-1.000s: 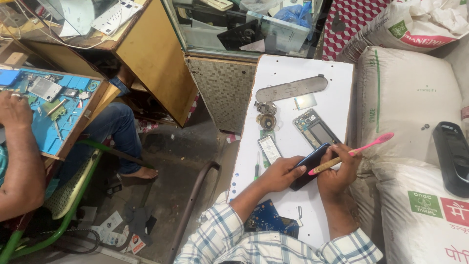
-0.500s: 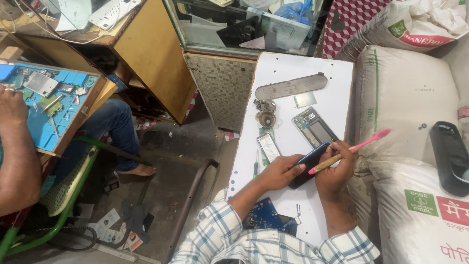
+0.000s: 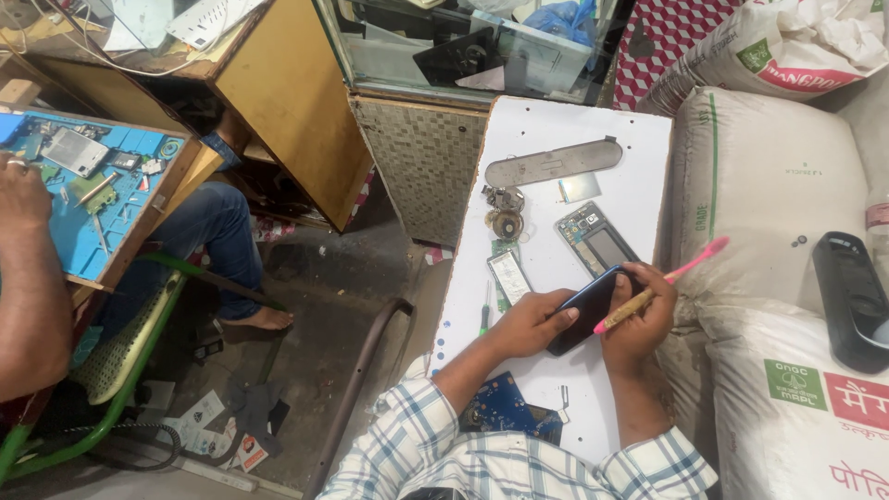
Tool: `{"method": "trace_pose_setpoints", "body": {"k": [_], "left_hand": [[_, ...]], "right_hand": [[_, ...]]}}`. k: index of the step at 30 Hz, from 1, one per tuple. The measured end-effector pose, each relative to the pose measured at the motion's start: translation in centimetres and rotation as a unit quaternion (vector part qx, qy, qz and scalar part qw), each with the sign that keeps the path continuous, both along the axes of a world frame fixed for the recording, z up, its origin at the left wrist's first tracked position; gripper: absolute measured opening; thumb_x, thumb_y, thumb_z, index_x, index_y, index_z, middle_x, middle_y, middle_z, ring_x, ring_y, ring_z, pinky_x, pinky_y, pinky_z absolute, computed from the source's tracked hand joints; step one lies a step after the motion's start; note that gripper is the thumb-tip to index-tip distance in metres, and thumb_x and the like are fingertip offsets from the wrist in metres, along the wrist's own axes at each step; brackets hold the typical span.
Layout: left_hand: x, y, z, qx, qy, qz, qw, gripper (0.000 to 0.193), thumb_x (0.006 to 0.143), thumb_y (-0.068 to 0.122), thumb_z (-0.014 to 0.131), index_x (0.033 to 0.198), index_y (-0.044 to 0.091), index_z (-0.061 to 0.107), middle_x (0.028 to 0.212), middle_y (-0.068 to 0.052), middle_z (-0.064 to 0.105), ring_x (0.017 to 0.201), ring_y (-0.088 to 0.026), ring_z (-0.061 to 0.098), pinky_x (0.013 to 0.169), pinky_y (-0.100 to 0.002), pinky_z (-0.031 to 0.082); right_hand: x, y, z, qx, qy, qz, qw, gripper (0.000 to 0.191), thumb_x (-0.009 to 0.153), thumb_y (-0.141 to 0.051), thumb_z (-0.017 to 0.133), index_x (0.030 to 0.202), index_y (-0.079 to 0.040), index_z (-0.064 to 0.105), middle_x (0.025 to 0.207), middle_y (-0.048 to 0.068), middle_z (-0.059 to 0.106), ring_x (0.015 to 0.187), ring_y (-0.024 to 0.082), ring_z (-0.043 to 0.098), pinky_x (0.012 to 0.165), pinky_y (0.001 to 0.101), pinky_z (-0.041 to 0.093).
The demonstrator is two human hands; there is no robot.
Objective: The person works at a repair bench handling a disassembled mobile phone, lifting and repositioning the phone body and its separated back cover and battery among other phone parts. They use a screwdriver on the phone, then hold the phone and scrub its screen and surface with a toothbrush.
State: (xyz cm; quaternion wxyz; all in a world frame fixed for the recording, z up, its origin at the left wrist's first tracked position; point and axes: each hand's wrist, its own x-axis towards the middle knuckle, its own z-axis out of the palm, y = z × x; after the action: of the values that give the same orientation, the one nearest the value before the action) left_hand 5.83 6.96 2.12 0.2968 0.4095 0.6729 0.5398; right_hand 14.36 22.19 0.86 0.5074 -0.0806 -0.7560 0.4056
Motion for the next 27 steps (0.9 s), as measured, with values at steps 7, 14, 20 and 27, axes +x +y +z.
{"method": "trace_pose_setpoints", "body": {"k": [7,14,20,27], "left_hand": [[0.1,-0.1,-0.2,0.013,0.029,-0.012,0.999,0.037,0.106,0.031,0.05,0.127,0.004,0.065,0.081,-0.012,0.073,0.074,-0.02,0.072,0.073,-0.034,0.056],[0.1,-0.2,-0.3,0.014,0.024,-0.015,1.0,0.038,0.105,0.032,0.049,0.128,0.005,0.064,0.081,-0.012,0.072,0.072,-0.02,0.071,0.072,-0.033,0.056],[-0.1,-0.2,-0.3,0.003,0.023,-0.014,1.0,0.038,0.106,0.033,0.049,0.128,0.005,0.064,0.08,-0.012,0.072,0.072,-0.02,0.071,0.071,-0.034,0.055],[-0.1,-0.1,-0.7,0.016,0.019,-0.015,1.0,0.039,0.106,0.033,0.048,0.129,0.005,0.063,0.082,-0.012,0.072,0.073,-0.02,0.071,0.072,-0.033,0.056]], "right_hand": [[0.3,0.6,-0.7,-0.03,0.005,-0.022,0.999,0.015,0.111,-0.004,0.063,0.12,0.004,0.053,0.114,0.012,0.063,0.104,0.017,0.065,0.096,0.0289,0.055],[0.2,0.5,-0.9,-0.054,0.019,0.01,0.998,0.021,0.108,-0.006,0.068,0.118,0.004,0.053,0.116,0.014,0.063,0.103,0.017,0.064,0.094,0.0278,0.055],[0.3,0.1,0.0,0.004,-0.012,-0.032,0.999,0.015,0.11,-0.004,0.063,0.118,0.006,0.055,0.116,0.017,0.064,0.106,0.022,0.066,0.097,0.0319,0.056],[0.3,-0.1,0.7,0.025,0.0,-0.015,1.0,0.012,0.111,-0.003,0.058,0.118,0.006,0.055,0.115,0.018,0.065,0.105,0.023,0.068,0.097,0.0326,0.056]]}}
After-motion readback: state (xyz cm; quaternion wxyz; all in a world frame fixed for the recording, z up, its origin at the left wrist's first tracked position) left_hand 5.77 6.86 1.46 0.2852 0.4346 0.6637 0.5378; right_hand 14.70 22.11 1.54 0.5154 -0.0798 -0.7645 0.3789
